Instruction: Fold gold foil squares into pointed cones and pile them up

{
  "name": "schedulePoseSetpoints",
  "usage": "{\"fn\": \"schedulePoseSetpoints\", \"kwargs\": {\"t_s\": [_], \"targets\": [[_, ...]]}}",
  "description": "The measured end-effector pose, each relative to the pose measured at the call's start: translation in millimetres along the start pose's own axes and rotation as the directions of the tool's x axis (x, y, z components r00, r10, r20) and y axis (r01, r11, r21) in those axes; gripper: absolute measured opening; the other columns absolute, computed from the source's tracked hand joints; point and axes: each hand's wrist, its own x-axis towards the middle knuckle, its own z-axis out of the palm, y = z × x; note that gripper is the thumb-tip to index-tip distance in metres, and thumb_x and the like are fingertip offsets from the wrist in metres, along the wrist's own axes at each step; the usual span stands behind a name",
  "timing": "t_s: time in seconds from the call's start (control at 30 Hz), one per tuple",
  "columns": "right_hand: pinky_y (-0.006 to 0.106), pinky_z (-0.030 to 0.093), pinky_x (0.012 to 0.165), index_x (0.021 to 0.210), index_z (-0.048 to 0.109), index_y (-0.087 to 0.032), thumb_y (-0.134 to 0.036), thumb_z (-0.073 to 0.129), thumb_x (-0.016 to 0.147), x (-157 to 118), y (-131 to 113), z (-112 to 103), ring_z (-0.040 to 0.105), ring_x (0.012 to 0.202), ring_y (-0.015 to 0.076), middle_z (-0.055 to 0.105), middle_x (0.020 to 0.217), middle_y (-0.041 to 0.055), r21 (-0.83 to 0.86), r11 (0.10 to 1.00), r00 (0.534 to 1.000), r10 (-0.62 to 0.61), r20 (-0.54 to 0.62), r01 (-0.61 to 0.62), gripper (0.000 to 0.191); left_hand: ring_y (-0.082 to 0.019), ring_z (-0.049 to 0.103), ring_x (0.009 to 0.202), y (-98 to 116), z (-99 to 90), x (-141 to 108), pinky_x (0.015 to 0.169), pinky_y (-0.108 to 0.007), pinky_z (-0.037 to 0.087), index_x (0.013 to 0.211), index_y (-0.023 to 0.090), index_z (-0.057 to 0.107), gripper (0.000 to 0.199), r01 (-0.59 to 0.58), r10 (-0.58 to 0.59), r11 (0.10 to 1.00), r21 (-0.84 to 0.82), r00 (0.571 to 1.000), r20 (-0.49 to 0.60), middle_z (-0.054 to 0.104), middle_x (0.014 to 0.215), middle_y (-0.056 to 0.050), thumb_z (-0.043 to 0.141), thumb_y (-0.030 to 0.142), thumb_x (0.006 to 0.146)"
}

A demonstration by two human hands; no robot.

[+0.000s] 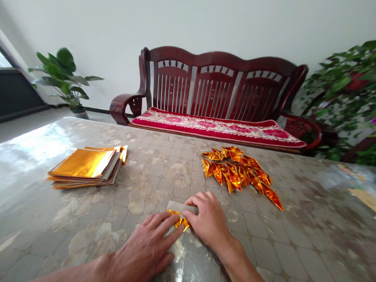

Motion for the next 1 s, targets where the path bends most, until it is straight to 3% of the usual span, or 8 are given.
{"fn": "schedulePoseSetpoints", "kwargs": {"t_s": [0.17, 0.4, 0.6, 0.67, 0.8, 1.0], "targets": [[0.035, 0.043, 0.078, 0.079, 0.07, -0.028, -0.015, 0.075, 0.078, -3, 0, -2, 0.055, 0.088, 0.0219, 0.067, 0.081, -0.0015, -0.006, 0.998, 0.998, -0.07, -0.008, 0.07, 0.014, -0.028, 0.044, 0.128, -1, 1.1, 1, 0.106, -0.043, 0.042, 0.143, 0.023, 0.038, 0.052, -0.011, 0.011, 1.0, 0.002, 1.0, -0.017, 0.051, 0.141, -0.006, 0.056, 0.028, 0.094], [0.034, 0.039, 0.076, 0.093, 0.073, -0.03, -0.017, 0.068, 0.088, -10, -3, -2, 0.051, 0.087, 0.0212, 0.064, 0.081, 0.0008, -0.074, 0.972, 0.974, -0.225, -0.006, 0.224, 0.014, -0.02, 0.057, 0.112, -19, -0.4, 8, 0.099, -0.035, 0.048, 0.125, 0.024, 0.051, 0.03, -0.054, 0.052, 0.995, -0.083, 0.998, -0.033, 0.062, 0.122, -0.004, 0.051, 0.013, 0.096], [0.034, 0.035, 0.073, 0.088, 0.07, -0.024, -0.024, 0.062, 0.094, -13, -6, -1, 0.048, 0.084, 0.0207, 0.06, 0.079, 0.0023, -0.134, 0.949, 0.957, -0.29, -0.013, 0.286, 0.01, -0.019, 0.059, 0.113, -26, 3.5, 11, 0.092, -0.031, 0.052, 0.136, 0.024, 0.041, 0.051, 0.024, -0.048, 0.986, -0.164, 0.988, -0.148, 0.052, 0.136, -0.007, 0.044, -0.001, 0.092], [0.034, 0.033, 0.073, 0.084, 0.068, -0.022, -0.024, 0.061, 0.094, -13, -7, -1, 0.047, 0.082, 0.0206, 0.059, 0.078, 0.0024, -0.175, 0.938, 0.952, -0.306, -0.015, 0.299, 0.012, -0.019, 0.059, 0.111, -27, 5.1, 13, 0.092, -0.031, 0.052, 0.136, 0.024, 0.042, 0.048, 0.033, -0.06, 0.985, -0.167, 0.986, -0.157, 0.055, 0.132, -0.007, 0.044, 0.001, 0.093], [0.034, 0.031, 0.072, 0.085, 0.069, -0.023, -0.022, 0.063, 0.093, -14, -9, 0, 0.046, 0.081, 0.0207, 0.058, 0.077, 0.0021, -0.205, 0.929, 0.947, -0.32, -0.026, 0.309, 0.01, -0.019, 0.061, 0.096, -30, 9.1, 19, 0.086, -0.031, 0.052, 0.117, 0.024, 0.057, 0.022, 0.077, -0.101, 0.979, -0.19, 0.987, -0.124, 0.064, 0.104, -0.001, 0.047, 0.016, 0.1], [0.034, 0.031, 0.072, 0.093, 0.071, -0.026, -0.022, 0.062, 0.093, -17, -7, 2, 0.047, 0.082, 0.021, 0.059, 0.079, 0.0023, -0.154, 0.943, 0.951, -0.306, -0.045, 0.296, 0.01, -0.016, 0.063, 0.093, -34, 10.2, 24, 0.086, -0.027, 0.05, 0.106, 0.023, 0.065, 0.018, 0.18, -0.218, 0.943, -0.279, 0.97, -0.112, 0.066, 0.096, 0.0, 0.049, 0.026, 0.101]]}}
